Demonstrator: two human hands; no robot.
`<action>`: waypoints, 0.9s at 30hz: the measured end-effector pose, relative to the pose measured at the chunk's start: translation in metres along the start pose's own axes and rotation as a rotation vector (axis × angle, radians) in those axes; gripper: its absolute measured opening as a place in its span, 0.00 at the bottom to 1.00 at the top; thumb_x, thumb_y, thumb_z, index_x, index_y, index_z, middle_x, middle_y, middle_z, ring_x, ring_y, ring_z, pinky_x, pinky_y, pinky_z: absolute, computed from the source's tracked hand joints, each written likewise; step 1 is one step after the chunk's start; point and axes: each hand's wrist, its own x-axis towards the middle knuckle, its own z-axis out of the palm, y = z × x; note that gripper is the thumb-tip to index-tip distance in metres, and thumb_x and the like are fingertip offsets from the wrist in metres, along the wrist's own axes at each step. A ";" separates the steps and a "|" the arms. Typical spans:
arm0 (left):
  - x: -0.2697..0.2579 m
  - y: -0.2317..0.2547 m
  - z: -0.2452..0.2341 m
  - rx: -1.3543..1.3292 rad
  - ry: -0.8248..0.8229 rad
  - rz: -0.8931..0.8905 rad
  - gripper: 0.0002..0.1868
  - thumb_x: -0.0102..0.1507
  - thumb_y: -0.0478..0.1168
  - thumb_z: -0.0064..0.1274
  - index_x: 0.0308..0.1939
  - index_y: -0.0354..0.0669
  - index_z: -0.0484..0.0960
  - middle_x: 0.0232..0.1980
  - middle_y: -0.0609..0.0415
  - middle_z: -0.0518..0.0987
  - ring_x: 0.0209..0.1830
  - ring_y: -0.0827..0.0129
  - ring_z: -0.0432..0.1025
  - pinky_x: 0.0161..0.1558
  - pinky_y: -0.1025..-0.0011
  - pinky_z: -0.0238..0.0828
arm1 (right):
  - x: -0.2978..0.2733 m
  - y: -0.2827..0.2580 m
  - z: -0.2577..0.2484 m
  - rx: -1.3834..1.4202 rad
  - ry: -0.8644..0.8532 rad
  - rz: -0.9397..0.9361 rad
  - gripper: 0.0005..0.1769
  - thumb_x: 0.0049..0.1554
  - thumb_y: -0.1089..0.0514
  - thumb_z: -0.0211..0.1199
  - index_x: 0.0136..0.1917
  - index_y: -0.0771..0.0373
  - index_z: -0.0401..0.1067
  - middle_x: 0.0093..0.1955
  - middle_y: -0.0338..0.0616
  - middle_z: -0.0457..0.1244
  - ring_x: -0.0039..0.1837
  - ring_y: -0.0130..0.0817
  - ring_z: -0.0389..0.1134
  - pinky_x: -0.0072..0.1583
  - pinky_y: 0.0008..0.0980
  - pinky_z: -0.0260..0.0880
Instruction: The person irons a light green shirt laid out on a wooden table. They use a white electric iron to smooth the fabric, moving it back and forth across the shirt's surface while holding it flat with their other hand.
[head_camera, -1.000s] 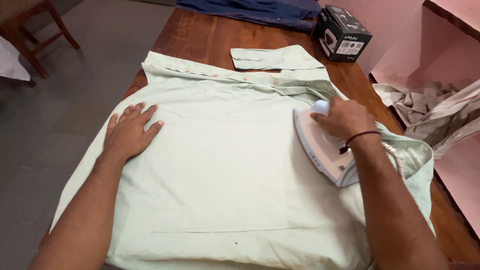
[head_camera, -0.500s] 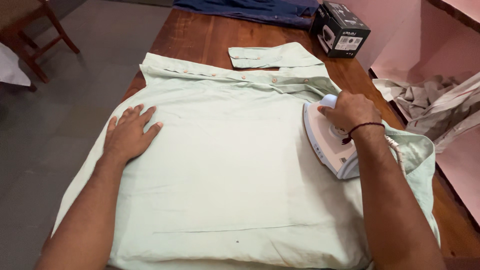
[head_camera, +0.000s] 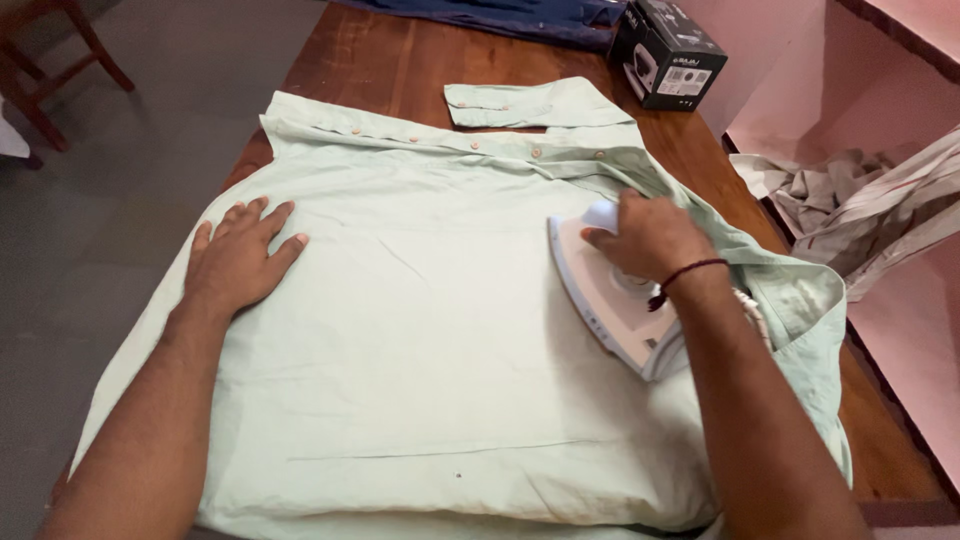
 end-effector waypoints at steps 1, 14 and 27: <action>-0.001 0.000 0.000 -0.002 0.001 -0.001 0.35 0.66 0.67 0.38 0.76 0.67 0.64 0.82 0.57 0.55 0.82 0.62 0.45 0.77 0.49 0.33 | -0.003 -0.007 0.001 0.005 -0.004 -0.021 0.38 0.59 0.33 0.63 0.64 0.69 0.67 0.56 0.66 0.68 0.61 0.58 0.71 0.62 0.53 0.71; -0.003 -0.002 -0.001 -0.007 0.031 0.039 0.35 0.66 0.66 0.39 0.76 0.66 0.65 0.82 0.54 0.57 0.82 0.59 0.46 0.77 0.49 0.34 | -0.050 -0.078 -0.010 0.078 0.042 -0.138 0.32 0.57 0.35 0.64 0.58 0.66 0.70 0.49 0.58 0.70 0.54 0.56 0.72 0.55 0.52 0.73; -0.004 -0.002 -0.004 -0.017 0.025 0.034 0.35 0.66 0.67 0.38 0.76 0.66 0.64 0.82 0.55 0.55 0.82 0.60 0.46 0.77 0.49 0.33 | -0.022 -0.010 -0.004 -0.009 0.005 0.034 0.38 0.59 0.32 0.61 0.65 0.67 0.67 0.57 0.62 0.68 0.62 0.56 0.70 0.62 0.53 0.69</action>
